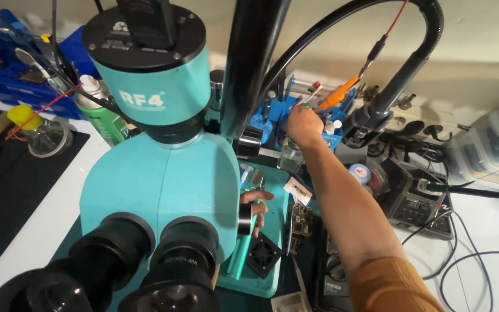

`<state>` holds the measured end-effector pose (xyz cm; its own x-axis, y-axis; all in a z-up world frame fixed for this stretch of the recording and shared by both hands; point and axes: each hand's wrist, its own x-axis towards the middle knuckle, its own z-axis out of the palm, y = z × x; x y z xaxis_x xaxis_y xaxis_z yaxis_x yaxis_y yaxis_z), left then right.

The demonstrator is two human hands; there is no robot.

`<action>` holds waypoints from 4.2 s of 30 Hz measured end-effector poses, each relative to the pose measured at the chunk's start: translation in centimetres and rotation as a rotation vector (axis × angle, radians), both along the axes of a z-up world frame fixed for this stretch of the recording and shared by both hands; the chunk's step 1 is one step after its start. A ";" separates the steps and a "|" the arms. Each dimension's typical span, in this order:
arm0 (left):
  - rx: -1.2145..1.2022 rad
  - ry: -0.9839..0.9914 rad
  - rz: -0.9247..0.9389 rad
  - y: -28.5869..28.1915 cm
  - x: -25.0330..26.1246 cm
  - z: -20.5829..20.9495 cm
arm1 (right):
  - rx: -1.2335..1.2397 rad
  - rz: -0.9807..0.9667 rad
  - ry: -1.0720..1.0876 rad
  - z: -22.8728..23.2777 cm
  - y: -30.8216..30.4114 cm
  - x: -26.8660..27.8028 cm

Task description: Organizing electronic components and inspecting a circuit board using a microscope and various tools.

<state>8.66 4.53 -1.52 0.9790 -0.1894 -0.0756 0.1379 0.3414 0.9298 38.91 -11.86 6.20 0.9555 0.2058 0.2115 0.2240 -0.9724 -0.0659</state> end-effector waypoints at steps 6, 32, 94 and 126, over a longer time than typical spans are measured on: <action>0.015 0.011 -0.024 -0.8 -0.1 0.5 | 0.120 -0.004 -0.050 5.8 0.7 -6.9; -0.195 0.109 -0.283 -26.7 -7.8 15.8 | 1.300 0.043 -0.183 18.0 -46.5 -24.5; -0.202 0.226 -0.052 -51.0 -3.0 15.2 | 1.133 -0.433 -0.031 17.0 -74.5 7.8; -0.286 -0.090 0.170 -14.9 -19.9 6.2 | 1.322 0.236 0.058 4.0 -21.9 -44.1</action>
<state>-11.23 -10.33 4.71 0.9987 -0.0243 0.0455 -0.0218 0.6012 0.7988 -5.19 -33.71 10.17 0.9399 0.0400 0.3391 0.3414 -0.1115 -0.9333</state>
